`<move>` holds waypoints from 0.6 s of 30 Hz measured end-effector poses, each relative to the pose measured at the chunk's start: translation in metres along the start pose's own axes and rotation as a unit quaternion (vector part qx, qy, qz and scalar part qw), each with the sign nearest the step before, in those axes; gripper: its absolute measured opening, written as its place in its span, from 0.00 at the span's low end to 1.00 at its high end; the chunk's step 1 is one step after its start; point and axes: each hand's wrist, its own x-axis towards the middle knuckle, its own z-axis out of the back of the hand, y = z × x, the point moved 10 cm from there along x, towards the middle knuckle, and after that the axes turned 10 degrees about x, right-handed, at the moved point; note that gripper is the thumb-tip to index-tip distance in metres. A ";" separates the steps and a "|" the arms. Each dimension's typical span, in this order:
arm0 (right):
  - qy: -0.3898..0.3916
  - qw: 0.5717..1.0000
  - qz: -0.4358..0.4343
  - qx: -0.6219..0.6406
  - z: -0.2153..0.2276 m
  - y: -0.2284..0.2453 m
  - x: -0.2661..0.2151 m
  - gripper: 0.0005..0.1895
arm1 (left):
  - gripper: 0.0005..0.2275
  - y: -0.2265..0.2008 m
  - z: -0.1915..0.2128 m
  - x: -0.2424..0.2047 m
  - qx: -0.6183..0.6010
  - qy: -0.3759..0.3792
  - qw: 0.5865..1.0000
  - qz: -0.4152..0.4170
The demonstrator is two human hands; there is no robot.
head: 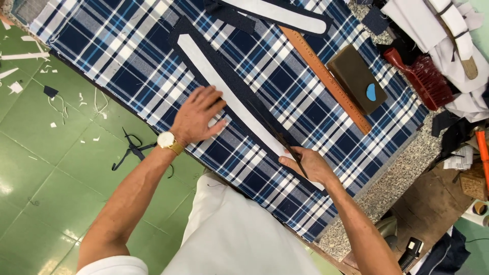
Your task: The person folds a dark fabric strip, irons it flat, places a white strip on top, and trims the edges with scissors. The person then folds the trimmed fabric and sets it aside.
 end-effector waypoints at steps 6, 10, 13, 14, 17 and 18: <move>0.004 0.999 -0.006 0.041 -0.007 0.000 0.004 0.31 | 0.22 0.026 0.013 -0.004 0.011 -0.068 0.998 0.004; 0.005 0.996 -0.021 0.084 -0.007 -0.004 0.003 0.28 | 0.22 0.027 0.012 -0.003 0.007 -0.069 0.998 0.005; 0.012 0.995 -0.026 0.095 -0.009 0.013 -0.004 0.31 | 0.22 0.027 0.011 -0.004 0.006 -0.065 0.998 0.006; 0.012 0.995 -0.026 0.095 -0.009 0.015 -0.002 0.31 | 0.22 0.028 0.011 -0.003 0.006 -0.066 0.998 0.006; 0.009 0.998 -0.013 0.066 -0.009 0.029 0.000 0.31 | 0.22 0.028 0.010 -0.005 0.008 -0.066 0.998 0.004; 0.011 0.999 -0.012 0.039 -0.010 0.038 -0.002 0.32 | 0.22 0.028 0.008 -0.006 0.007 -0.065 0.998 0.005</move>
